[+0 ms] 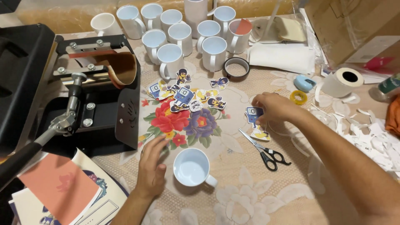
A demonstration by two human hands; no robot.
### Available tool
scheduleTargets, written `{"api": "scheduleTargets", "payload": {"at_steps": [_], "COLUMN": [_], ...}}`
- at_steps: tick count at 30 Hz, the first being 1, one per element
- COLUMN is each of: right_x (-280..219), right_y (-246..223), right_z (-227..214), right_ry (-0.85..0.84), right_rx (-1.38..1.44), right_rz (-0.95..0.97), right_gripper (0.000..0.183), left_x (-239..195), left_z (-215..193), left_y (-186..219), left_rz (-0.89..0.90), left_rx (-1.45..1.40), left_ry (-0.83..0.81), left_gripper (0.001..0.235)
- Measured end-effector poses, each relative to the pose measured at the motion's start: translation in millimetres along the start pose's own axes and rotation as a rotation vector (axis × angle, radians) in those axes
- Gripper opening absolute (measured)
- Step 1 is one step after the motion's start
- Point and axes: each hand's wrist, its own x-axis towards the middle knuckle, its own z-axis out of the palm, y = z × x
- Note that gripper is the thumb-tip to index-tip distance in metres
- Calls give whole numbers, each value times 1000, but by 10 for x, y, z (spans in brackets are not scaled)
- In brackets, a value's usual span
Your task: Cutting out printed designs and taping them onto ceramic mugs for heat transfer printing.
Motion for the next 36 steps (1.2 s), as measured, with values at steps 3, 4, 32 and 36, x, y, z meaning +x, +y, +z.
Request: {"api": "scheduleTargets", "payload": {"at_steps": [3,4,32,36], "right_x": [38,45,1014,-7], "right_y": [-10,-6,-1341,-1311], "right_z": [-32,-17,-62,-210], "right_ry": [-27,-48,859,828], "right_rx": [132,161,763,775], "right_rz": [-1,6,-334,-372], "right_gripper": [49,42,40,34], "left_x": [24,22,7,72], "left_z": [-35,-42,26,-132], "left_y": [-2,10,-194,19], "left_rz": [-25,-21,-9,-95], "left_rx": [1,-6,-85,-89], "left_ry": [29,44,28,-82], "left_gripper": [84,83,69,90]}}
